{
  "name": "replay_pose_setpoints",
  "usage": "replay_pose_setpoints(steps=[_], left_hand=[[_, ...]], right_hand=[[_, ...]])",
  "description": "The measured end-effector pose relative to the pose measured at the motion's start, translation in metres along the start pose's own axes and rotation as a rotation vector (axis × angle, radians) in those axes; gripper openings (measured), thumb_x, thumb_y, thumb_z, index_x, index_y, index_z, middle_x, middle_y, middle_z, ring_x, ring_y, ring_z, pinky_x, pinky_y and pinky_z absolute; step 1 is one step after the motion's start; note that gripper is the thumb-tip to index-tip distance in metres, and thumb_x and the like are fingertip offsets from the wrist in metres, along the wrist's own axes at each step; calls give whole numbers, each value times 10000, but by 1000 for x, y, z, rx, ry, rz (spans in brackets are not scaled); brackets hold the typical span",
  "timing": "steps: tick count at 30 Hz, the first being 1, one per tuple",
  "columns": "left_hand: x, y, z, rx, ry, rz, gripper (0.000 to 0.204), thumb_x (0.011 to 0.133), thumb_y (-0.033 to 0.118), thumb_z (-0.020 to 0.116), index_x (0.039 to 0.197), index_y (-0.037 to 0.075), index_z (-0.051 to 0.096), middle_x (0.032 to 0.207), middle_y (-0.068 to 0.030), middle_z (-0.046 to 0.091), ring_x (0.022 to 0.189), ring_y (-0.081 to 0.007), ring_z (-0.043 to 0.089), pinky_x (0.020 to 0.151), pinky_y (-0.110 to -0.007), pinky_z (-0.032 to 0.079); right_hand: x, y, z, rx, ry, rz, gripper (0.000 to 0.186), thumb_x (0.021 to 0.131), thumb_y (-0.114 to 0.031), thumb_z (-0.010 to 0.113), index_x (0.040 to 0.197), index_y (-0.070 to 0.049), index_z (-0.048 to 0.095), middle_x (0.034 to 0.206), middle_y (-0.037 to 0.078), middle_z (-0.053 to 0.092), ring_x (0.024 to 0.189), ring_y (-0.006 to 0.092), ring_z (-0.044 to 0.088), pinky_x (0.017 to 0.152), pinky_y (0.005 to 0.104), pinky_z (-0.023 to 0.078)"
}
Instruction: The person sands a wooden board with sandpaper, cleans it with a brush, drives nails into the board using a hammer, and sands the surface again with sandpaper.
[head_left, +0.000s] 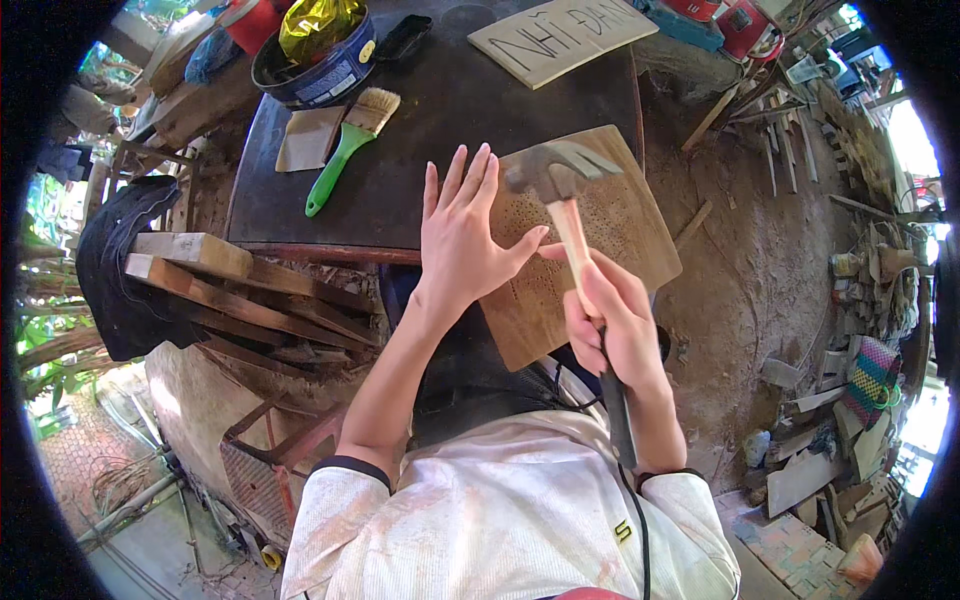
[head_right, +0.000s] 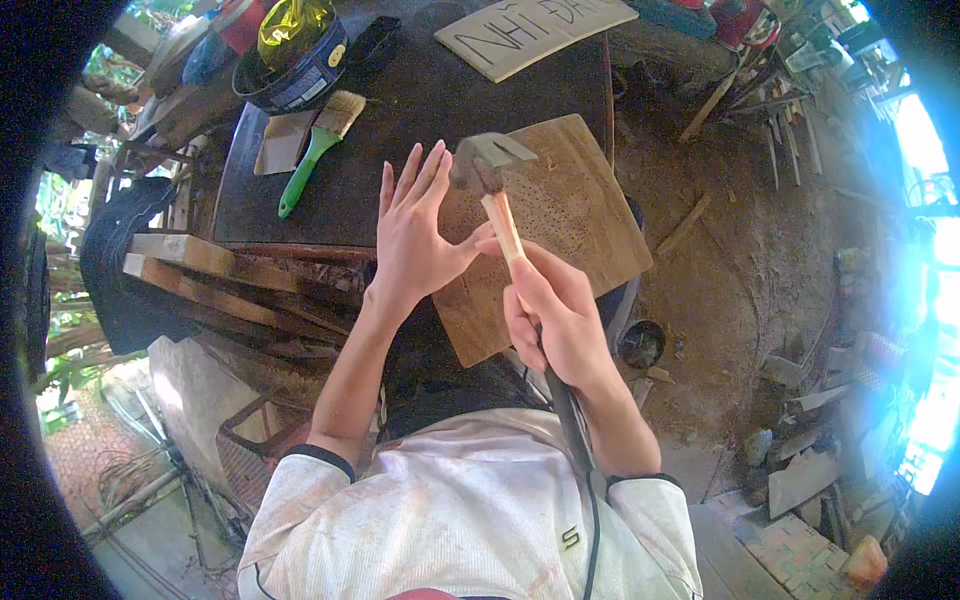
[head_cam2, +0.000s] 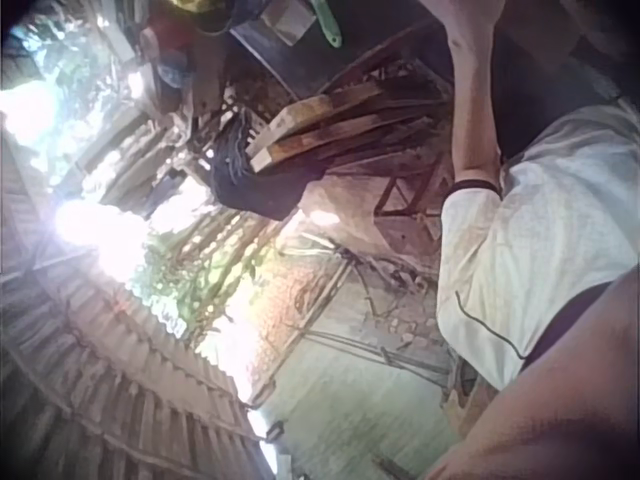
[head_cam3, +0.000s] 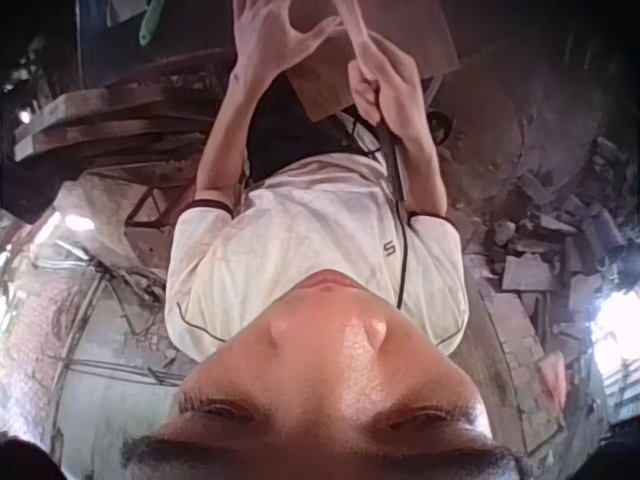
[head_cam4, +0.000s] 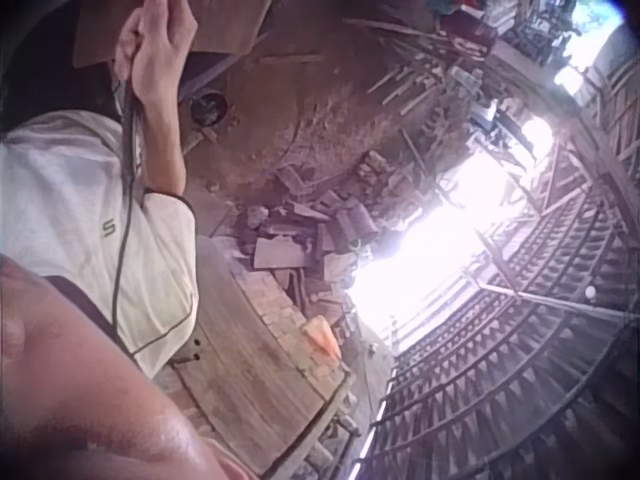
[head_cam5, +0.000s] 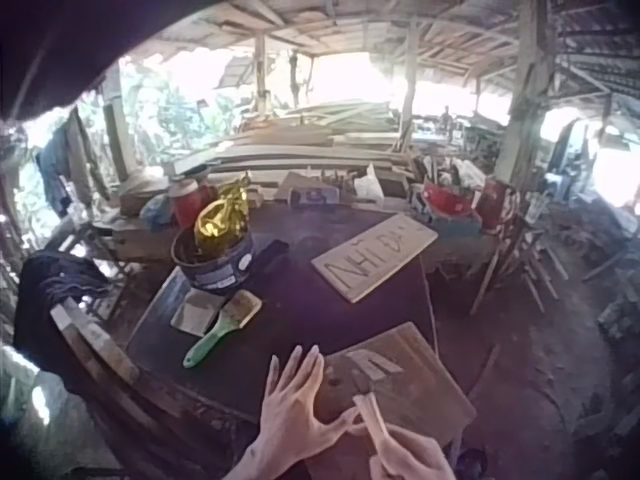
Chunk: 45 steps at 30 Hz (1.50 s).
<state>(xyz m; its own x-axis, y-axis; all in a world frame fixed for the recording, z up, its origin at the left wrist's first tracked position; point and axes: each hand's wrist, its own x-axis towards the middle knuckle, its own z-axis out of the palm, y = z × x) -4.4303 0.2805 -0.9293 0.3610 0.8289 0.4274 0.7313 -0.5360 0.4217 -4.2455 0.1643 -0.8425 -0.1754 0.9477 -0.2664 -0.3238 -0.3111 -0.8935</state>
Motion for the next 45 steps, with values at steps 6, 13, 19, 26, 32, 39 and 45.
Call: replay_pose_setpoints(steps=[6, 13, 19, 26, 32, 39, 45], left_hand=[[1, 3, 2, -2, -5, 5, 958, 849, 537, 809, 1511, -101, 542, 1621, -213, 520, 1582, -372, 378, 1340, -557, 149], [4, 5, 0, -18, 6, -6, 952, 861, 531, 802, 1518, -102, 531, 1624, -215, 514, 1576, -370, 387, 1337, -561, 153], [0, 1, 8, 10, 18, 6, 896, 901, 495, 781, 1523, -96, 525, 1630, -214, 506, 1579, -385, 376, 1334, -571, 152], [20, 6, 5, -54, 126, 113, 692, 919, 234, 806, 1531, 17, 566, 1528, -168, 605, 1533, -373, 441, 1314, -574, 244], [29, 7, 10, -321, 160, 161, 595, 882, -18, 789, 1456, 46, 645, 1043, -68, 771, 1137, -283, 707, 1159, -500, 505], [31, 5, 16, -401, 154, 101, 605, 895, -21, 774, 1479, 66, 640, 978, -62, 769, 1028, -285, 718, 1196, -518, 475], [35, 12, 16, -374, 137, 46, 551, 890, -35, 768, 1421, 86, 684, 928, -74, 742, 977, -289, 722, 1236, -558, 424]], right_hand=[[4, 16, -6, -40, 5, -78, 512, 1176, -313, 472, 1530, 55, 512, 621, -49, 470, 442, 31, 402, 398, 219, 320], [-2, 11, -11, -71, -20, -224, 595, 1159, -407, 483, 1510, 74, 497, 557, -22, 410, 378, 53, 361, 355, 242, 296], [17, -1, -23, -80, 51, -35, 561, 1169, -400, 463, 1511, 39, 529, 575, -33, 404, 382, 55, 366, 368, 234, 287], [75, 9, -62, -168, 63, -252, 488, 1186, -308, 462, 1548, 13, 523, 626, -44, 427, 410, 46, 395, 393, 223, 341], [77, 9, -70, -114, 51, -267, 497, 1176, -341, 500, 1537, -2, 544, 634, -44, 464, 418, 47, 434, 389, 230, 348], [79, 6, -71, -134, 64, -254, 499, 1168, -354, 523, 1532, -14, 557, 649, -44, 461, 424, 46, 435, 393, 230, 346], [80, 3, -77, -229, 45, -253, 479, 1187, -320, 466, 1536, -2, 545, 654, -45, 438, 418, 49, 430, 401, 233, 367]])
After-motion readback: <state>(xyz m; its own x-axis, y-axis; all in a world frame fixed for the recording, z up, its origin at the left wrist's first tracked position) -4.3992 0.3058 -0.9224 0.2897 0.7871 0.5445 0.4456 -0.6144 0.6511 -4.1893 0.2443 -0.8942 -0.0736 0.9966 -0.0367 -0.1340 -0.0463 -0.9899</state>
